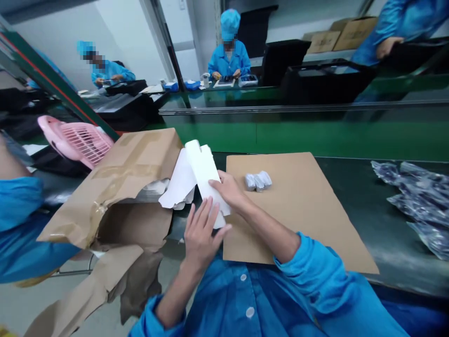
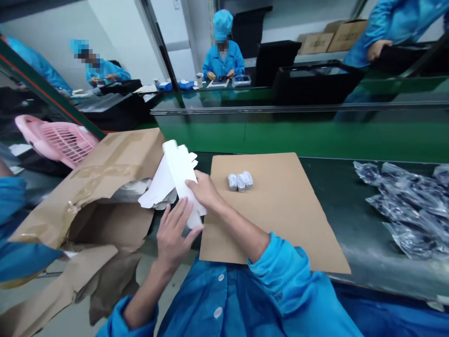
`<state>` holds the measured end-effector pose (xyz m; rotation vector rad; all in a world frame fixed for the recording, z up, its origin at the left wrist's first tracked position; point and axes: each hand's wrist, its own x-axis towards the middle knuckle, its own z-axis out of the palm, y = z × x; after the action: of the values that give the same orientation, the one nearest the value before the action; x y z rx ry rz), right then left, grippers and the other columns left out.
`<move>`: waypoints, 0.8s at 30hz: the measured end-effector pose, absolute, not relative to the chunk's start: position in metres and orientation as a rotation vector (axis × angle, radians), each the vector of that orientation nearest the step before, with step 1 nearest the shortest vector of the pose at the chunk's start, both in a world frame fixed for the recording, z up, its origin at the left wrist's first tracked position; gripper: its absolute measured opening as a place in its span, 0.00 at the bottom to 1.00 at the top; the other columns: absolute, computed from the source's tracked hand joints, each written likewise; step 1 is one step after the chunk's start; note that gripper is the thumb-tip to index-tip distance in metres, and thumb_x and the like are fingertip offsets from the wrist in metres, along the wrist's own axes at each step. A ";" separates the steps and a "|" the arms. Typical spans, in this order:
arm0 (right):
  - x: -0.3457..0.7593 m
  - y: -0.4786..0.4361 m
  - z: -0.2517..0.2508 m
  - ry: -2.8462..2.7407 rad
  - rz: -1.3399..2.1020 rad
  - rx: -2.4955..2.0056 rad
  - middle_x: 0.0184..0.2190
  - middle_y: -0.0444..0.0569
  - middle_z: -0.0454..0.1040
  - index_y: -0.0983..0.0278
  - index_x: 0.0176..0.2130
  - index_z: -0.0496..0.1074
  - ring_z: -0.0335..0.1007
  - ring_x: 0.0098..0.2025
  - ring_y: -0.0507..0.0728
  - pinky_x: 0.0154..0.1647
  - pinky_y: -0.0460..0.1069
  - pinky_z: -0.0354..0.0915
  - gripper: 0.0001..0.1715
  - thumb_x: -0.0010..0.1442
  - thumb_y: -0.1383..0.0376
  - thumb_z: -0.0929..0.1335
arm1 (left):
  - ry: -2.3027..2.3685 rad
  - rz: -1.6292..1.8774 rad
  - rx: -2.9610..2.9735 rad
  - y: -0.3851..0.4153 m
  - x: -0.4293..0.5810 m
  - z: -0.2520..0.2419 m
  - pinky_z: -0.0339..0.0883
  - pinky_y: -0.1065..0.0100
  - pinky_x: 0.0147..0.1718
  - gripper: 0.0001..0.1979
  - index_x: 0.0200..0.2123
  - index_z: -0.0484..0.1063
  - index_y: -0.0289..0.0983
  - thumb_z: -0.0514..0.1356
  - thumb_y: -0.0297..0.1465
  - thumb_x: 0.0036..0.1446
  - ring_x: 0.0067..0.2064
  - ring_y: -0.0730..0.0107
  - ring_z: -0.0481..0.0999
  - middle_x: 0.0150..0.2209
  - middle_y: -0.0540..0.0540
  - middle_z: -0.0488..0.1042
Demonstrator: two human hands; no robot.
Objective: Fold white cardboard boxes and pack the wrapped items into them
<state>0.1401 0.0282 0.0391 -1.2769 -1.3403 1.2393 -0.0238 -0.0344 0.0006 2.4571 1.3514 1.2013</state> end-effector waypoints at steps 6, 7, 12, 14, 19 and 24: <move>0.216 -0.050 0.039 -1.685 1.415 -1.143 0.36 0.47 0.77 0.65 0.41 0.74 0.72 0.35 0.54 0.33 0.46 0.67 0.09 0.61 0.62 0.69 | 1.142 1.360 1.350 -0.044 -0.015 0.015 0.74 0.58 0.50 0.29 0.58 0.71 0.38 0.65 0.45 0.57 0.55 0.53 0.76 0.55 0.39 0.76; 0.219 -0.062 0.038 -1.790 1.292 -1.227 0.40 0.49 0.78 0.64 0.46 0.74 0.74 0.38 0.55 0.36 0.48 0.69 0.13 0.62 0.62 0.69 | 1.126 1.284 1.255 -0.039 -0.009 0.014 0.76 0.61 0.45 0.25 0.51 0.75 0.36 0.68 0.44 0.54 0.49 0.55 0.79 0.47 0.41 0.80; 0.206 -0.110 0.020 -2.092 0.130 -1.774 0.54 0.69 0.72 0.75 0.65 0.58 0.72 0.51 0.71 0.47 0.64 0.71 0.45 0.59 0.57 0.73 | 1.149 1.141 1.139 -0.035 0.023 0.000 0.74 0.69 0.32 0.16 0.39 0.77 0.35 0.68 0.41 0.52 0.35 0.67 0.79 0.34 0.47 0.80; 0.209 -0.120 0.012 -2.194 -0.057 -1.736 0.52 0.69 0.73 0.77 0.65 0.58 0.72 0.49 0.70 0.46 0.63 0.71 0.39 0.63 0.59 0.70 | 1.113 1.001 1.168 -0.033 0.021 -0.001 0.72 0.71 0.29 0.17 0.37 0.79 0.34 0.70 0.40 0.49 0.31 0.68 0.78 0.32 0.46 0.80; 0.238 -0.130 0.009 -2.286 -0.028 -1.490 0.57 0.66 0.72 0.75 0.64 0.61 0.69 0.56 0.66 0.54 0.62 0.69 0.30 0.66 0.64 0.65 | 0.964 0.466 1.504 -0.010 0.005 0.021 0.68 0.76 0.23 0.13 0.36 0.82 0.34 0.71 0.36 0.48 0.25 0.73 0.74 0.26 0.46 0.79; 0.248 -0.130 0.009 -2.345 -0.061 -1.413 0.58 0.65 0.71 0.75 0.63 0.62 0.69 0.57 0.67 0.55 0.63 0.69 0.28 0.67 0.66 0.63 | 0.891 0.412 1.753 -0.007 0.011 0.032 0.71 0.75 0.22 0.11 0.37 0.83 0.38 0.69 0.33 0.49 0.26 0.69 0.78 0.29 0.45 0.81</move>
<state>0.2482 -0.1295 0.0086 -1.4126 -2.3449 -0.0610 0.0112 -0.0067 0.0324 1.7529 0.8905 0.4122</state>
